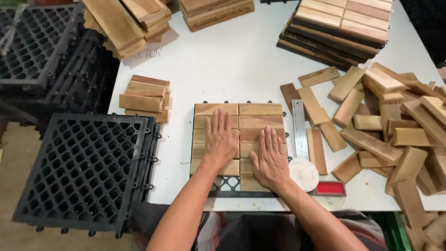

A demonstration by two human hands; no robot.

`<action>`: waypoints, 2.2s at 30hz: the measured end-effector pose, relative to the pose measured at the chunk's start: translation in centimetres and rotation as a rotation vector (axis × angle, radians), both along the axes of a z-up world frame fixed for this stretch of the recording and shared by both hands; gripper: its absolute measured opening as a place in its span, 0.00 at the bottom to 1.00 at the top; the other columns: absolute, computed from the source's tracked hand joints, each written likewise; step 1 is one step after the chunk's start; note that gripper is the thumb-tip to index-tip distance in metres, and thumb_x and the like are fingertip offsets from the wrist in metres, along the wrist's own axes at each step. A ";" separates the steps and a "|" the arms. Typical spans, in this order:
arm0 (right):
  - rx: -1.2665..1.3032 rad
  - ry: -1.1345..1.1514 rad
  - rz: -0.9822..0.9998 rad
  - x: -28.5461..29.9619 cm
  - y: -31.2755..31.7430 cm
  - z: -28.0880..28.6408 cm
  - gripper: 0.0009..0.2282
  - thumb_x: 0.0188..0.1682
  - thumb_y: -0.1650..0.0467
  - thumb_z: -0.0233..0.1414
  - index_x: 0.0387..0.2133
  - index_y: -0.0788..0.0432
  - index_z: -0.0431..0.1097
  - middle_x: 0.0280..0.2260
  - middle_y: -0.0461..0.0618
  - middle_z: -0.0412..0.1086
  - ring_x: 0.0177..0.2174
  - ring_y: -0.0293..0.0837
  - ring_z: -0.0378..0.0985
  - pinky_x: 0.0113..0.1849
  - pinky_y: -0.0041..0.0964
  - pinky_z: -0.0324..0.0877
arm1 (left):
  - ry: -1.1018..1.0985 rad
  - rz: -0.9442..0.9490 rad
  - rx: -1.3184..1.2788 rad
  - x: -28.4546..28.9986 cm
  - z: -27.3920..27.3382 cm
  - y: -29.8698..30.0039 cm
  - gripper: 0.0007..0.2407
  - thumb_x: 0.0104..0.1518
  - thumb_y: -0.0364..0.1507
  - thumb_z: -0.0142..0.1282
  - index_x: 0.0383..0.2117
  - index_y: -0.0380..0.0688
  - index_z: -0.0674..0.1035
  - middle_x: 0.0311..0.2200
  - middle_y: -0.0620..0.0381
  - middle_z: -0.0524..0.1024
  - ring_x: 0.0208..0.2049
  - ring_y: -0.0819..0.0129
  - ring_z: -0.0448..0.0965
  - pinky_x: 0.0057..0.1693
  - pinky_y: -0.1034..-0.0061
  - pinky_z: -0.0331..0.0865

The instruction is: Sanding the edges of wooden slats and assembling them into a plastic interlocking grid to create floor tiles.

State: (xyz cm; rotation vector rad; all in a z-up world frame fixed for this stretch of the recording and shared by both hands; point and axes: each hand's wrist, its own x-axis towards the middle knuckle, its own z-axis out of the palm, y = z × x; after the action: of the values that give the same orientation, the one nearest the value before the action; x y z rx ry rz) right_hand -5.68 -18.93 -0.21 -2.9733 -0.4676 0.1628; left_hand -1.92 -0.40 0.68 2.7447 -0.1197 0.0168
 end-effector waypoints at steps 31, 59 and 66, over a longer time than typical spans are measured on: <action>0.089 -0.120 0.272 -5.6 11.8 0.6 0.43 0.52 0.46 0.38 0.67 0.73 0.44 0.68 0.75 0.40 0.68 0.67 0.37 0.66 0.58 0.33 | 0.501 0.221 -1.258 -1.0 6.0 5.1 0.34 0.63 0.57 0.25 0.73 0.55 0.48 0.75 0.62 0.37 0.75 0.59 0.32 0.76 0.58 0.28; 0.004 0.033 -0.077 4.5 1.1 1.1 0.32 0.59 0.53 0.27 0.72 0.58 0.40 0.73 0.56 0.34 0.71 0.52 0.31 0.68 0.46 0.26 | -0.130 -0.050 0.054 -3.1 1.1 1.9 0.34 0.59 0.41 0.45 0.70 0.35 0.55 0.72 0.37 0.47 0.73 0.44 0.44 0.74 0.53 0.39; 0.006 0.033 -0.046 5.4 0.8 0.2 0.33 0.58 0.52 0.26 0.72 0.59 0.39 0.73 0.56 0.32 0.71 0.52 0.29 0.68 0.47 0.25 | -0.053 0.218 0.147 -0.4 -0.6 7.1 0.32 0.64 0.42 0.41 0.70 0.32 0.54 0.72 0.35 0.46 0.74 0.42 0.41 0.74 0.48 0.35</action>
State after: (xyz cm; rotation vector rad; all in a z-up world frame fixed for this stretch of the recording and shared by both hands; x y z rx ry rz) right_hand -0.27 -18.15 -0.05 -2.9676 -0.3944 0.2050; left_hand -2.36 6.75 0.10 2.8908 0.1704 0.1457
